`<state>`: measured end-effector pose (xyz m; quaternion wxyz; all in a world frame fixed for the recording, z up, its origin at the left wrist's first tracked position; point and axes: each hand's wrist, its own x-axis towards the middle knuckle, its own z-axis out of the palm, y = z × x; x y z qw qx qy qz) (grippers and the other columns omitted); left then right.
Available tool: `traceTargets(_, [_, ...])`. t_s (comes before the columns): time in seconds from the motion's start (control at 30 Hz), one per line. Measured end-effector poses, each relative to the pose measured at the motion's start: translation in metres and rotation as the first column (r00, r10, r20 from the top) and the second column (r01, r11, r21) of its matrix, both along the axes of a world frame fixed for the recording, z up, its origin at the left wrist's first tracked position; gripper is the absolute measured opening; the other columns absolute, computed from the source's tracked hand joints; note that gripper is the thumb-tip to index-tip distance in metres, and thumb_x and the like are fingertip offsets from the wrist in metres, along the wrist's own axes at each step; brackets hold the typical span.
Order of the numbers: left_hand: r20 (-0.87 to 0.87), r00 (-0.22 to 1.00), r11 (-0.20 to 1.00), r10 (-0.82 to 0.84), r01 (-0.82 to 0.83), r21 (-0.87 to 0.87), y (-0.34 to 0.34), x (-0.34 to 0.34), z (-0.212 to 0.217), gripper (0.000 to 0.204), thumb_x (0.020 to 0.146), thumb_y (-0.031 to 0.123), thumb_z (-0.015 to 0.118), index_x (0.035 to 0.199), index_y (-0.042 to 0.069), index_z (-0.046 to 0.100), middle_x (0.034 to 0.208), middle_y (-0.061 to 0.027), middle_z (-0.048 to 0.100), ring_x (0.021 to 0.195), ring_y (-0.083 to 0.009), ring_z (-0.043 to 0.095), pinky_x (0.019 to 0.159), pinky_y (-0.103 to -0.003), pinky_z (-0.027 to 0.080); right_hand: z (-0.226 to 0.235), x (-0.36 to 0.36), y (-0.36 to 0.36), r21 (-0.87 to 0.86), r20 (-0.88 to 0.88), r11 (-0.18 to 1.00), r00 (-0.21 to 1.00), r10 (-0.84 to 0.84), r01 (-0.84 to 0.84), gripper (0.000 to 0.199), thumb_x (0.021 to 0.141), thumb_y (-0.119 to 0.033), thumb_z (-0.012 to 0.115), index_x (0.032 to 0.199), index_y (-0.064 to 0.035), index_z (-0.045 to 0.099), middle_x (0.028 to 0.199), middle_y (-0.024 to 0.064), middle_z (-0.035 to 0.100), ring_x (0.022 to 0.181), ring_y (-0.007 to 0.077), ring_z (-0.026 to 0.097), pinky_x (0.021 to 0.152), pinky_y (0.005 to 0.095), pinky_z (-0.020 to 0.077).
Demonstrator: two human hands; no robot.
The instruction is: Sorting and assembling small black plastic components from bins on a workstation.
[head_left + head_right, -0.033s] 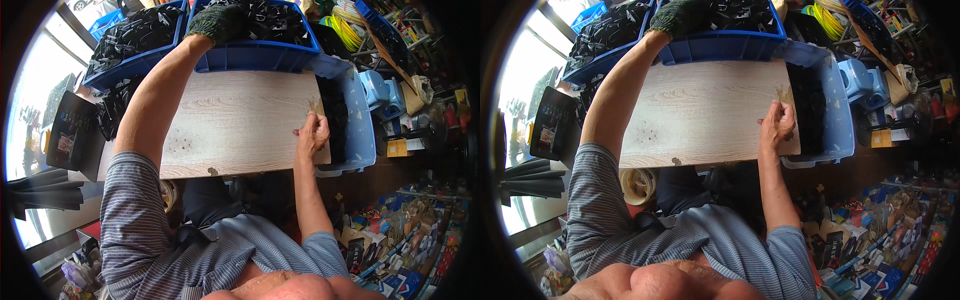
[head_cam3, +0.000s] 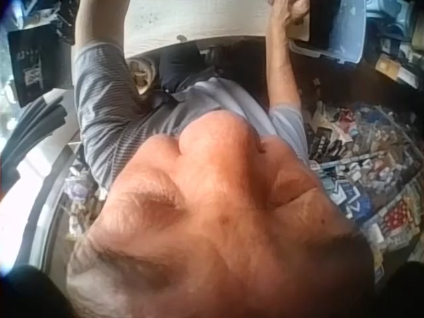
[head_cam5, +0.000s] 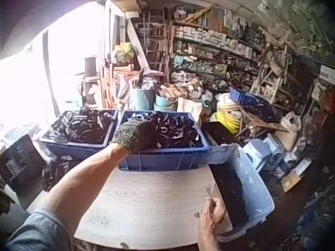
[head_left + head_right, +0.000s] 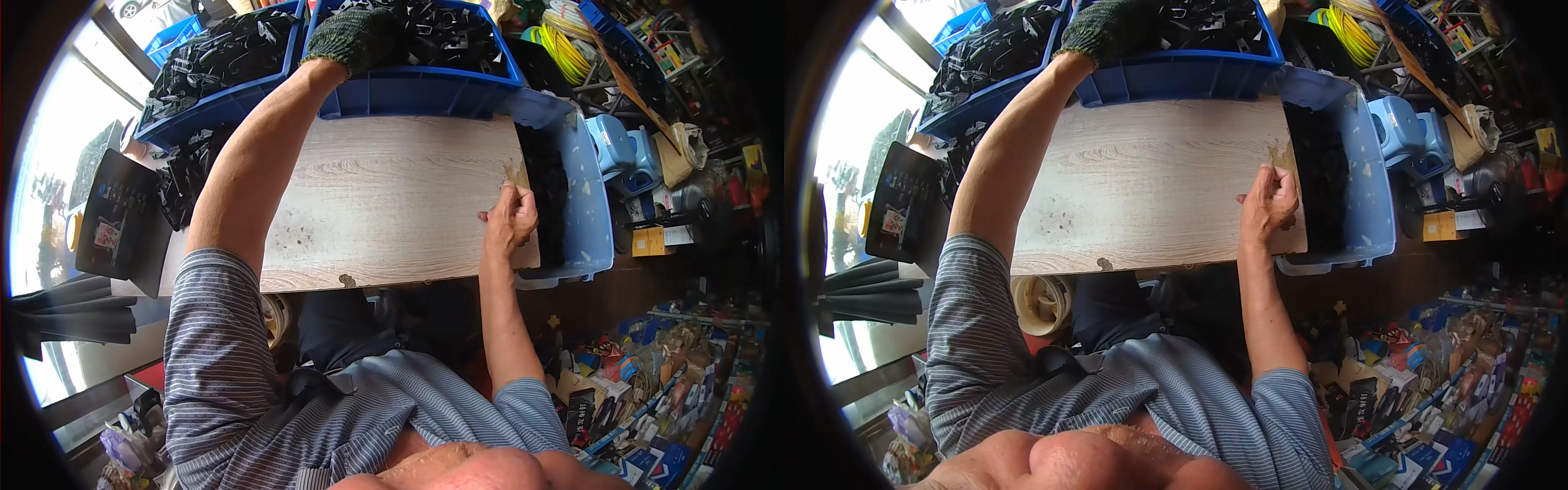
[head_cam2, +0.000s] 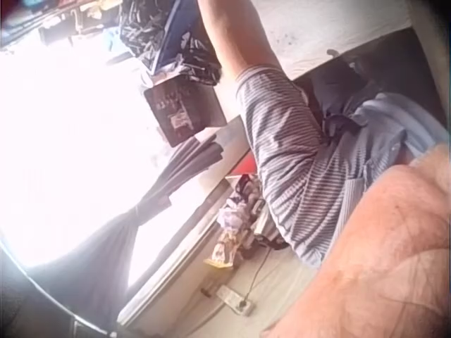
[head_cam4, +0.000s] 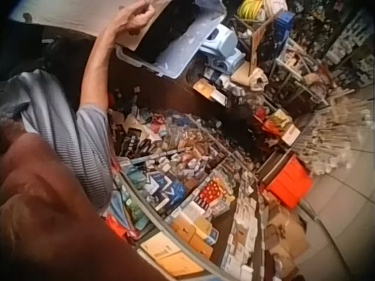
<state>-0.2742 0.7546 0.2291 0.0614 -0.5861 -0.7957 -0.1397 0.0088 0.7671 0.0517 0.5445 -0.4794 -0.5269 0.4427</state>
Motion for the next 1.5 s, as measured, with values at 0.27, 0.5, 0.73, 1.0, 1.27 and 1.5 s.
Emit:
traceTargets(0.27, [0.005, 0.998, 0.997, -0.069, 0.068, 0.041, -0.003, -0.021, -0.005, 0.046, 0.08, 0.059, 0.067, 0.089, 0.014, 0.076, 0.085, -0.0166, 0.071, 0.079, -0.0352, 0.071, 0.067, -0.047, 0.055, 0.001, -0.006, -0.002, 0.009, 0.049, 1.0, 0.999, 0.011, -0.012, 0.023, 0.092, -0.021, 0.063, 0.081, -0.0027, 0.056, 0.059, 0.0002, 0.047, 0.043, 0.0072, 0.043, 0.039, 0.0253, 0.0477])
traceTargets(0.5, [0.005, 1.0, 0.889, -0.029, 0.023, 0.457, 0.005, -0.037, -0.026, 0.04, 0.081, 0.052, 0.069, 0.083, 0.011, 0.071, 0.08, -0.0149, 0.069, 0.075, -0.0359, 0.068, 0.065, -0.048, 0.052, 0.004, -0.004, -0.004, -0.004, 0.047, 1.0, 0.999, 0.017, -0.016, 0.023, 0.092, -0.022, 0.063, 0.082, -0.0018, 0.057, 0.062, 0.0009, 0.049, 0.044, 0.0083, 0.045, 0.04, 0.0249, 0.048])
traceTargets(0.73, [0.074, 0.997, 0.836, 0.0, -0.041, 0.548, -0.002, -0.014, -0.009, 0.027, 0.079, 0.035, 0.075, 0.082, 0.011, 0.066, 0.074, -0.0159, 0.065, 0.075, -0.0373, 0.065, 0.064, -0.047, 0.051, 0.006, -0.001, -0.004, -0.011, 0.039, 1.0, 0.999, 0.01, -0.009, 0.026, 0.094, -0.021, 0.061, 0.081, 0.0008, 0.057, 0.063, 0.0027, 0.056, 0.045, 0.0081, 0.048, 0.039, 0.0237, 0.0472])
traceTargets(1.0, [-0.166, 0.957, 0.647, -0.237, 0.283, 0.708, -0.04, 0.023, -0.073, 0.03, 0.084, 0.026, 0.072, 0.111, 0.015, 0.066, 0.093, -0.0115, 0.068, 0.085, -0.0315, 0.066, 0.071, -0.042, 0.056, 0.005, -0.001, -0.002, -0.034, 0.008, 0.999, 1.0, 0.004, -0.004, 0.027, 0.094, -0.022, 0.062, 0.08, 0.0003, 0.056, 0.062, 0.002, 0.055, 0.047, 0.0077, 0.048, 0.039, 0.0236, 0.0475])
traceTargets(1.27, [0.054, 0.985, 0.932, -0.163, 0.136, 0.336, -0.07, 0.058, -0.151, 0.034, 0.085, 0.023, 0.071, 0.116, 0.01, 0.066, 0.108, -0.0134, 0.068, 0.098, -0.0345, 0.065, 0.079, -0.045, 0.056, 0.003, -0.002, -0.001, 0.013, 0.032, 1.0, 0.999, 0.027, -0.027, 0.023, 0.093, -0.019, 0.062, 0.08, -0.0016, 0.055, 0.055, -0.0007, 0.044, 0.044, 0.0065, 0.043, 0.041, 0.025, 0.0495])
traceTargets(1.5, [-0.02, 0.985, 0.944, -0.172, 0.171, 0.283, -0.071, 0.056, -0.15, 0.038, 0.088, 0.032, 0.068, 0.122, 0.013, 0.066, 0.124, -0.0149, 0.063, 0.119, -0.0366, 0.056, 0.098, -0.048, 0.048, 0.001, -0.001, -0.001, 0.003, 0.018, 0.999, 0.999, 0.033, -0.034, 0.023, 0.093, -0.019, 0.062, 0.08, -0.0014, 0.055, 0.054, -0.0001, 0.044, 0.043, 0.0067, 0.042, 0.041, 0.0255, 0.0508])
